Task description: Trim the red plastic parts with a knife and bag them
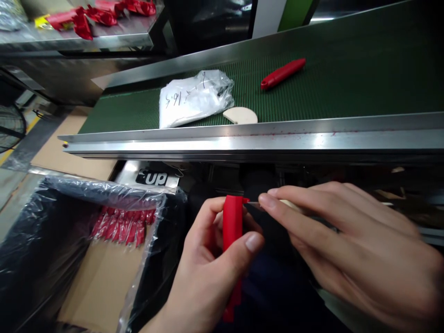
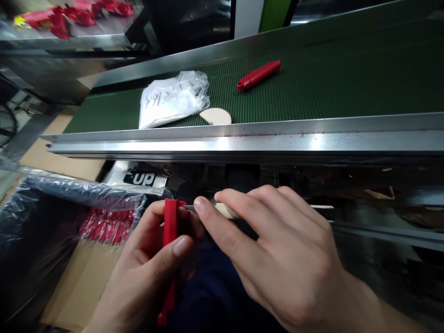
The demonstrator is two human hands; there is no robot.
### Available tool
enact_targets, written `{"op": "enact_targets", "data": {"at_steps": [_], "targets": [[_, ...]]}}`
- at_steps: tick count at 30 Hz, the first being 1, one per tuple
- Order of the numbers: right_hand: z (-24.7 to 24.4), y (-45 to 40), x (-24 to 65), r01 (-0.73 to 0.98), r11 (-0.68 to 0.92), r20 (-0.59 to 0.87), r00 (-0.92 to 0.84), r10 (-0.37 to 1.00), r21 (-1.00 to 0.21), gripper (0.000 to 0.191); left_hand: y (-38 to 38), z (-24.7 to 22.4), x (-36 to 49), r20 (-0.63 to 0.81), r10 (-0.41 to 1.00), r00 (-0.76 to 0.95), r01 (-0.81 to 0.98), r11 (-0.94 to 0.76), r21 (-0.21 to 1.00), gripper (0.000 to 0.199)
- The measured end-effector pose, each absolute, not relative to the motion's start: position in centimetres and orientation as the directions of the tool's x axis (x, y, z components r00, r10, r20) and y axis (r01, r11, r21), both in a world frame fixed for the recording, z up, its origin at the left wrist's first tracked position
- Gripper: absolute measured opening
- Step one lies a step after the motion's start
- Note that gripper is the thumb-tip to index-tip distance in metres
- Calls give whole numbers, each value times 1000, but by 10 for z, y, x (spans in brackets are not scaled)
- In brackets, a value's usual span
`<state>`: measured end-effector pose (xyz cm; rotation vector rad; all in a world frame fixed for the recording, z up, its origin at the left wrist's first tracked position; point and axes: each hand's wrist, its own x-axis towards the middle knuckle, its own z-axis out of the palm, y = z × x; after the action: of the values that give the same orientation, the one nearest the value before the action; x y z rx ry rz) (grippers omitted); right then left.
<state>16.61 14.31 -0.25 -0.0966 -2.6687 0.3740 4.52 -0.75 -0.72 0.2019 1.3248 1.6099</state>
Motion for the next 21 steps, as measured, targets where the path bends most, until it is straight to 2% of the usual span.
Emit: {"op": "enact_targets", "data": {"at_steps": [16,21], "targets": [[-10,150,165,0,978,451,-887,97,-211,43,-9,-4,47,-505,751,-425,-604,180,776,26],[-5,148,164,-11,936,478,-862,170,-352,40,-9,-8,48,-508,776,-373,-698,126,705,19]]}}
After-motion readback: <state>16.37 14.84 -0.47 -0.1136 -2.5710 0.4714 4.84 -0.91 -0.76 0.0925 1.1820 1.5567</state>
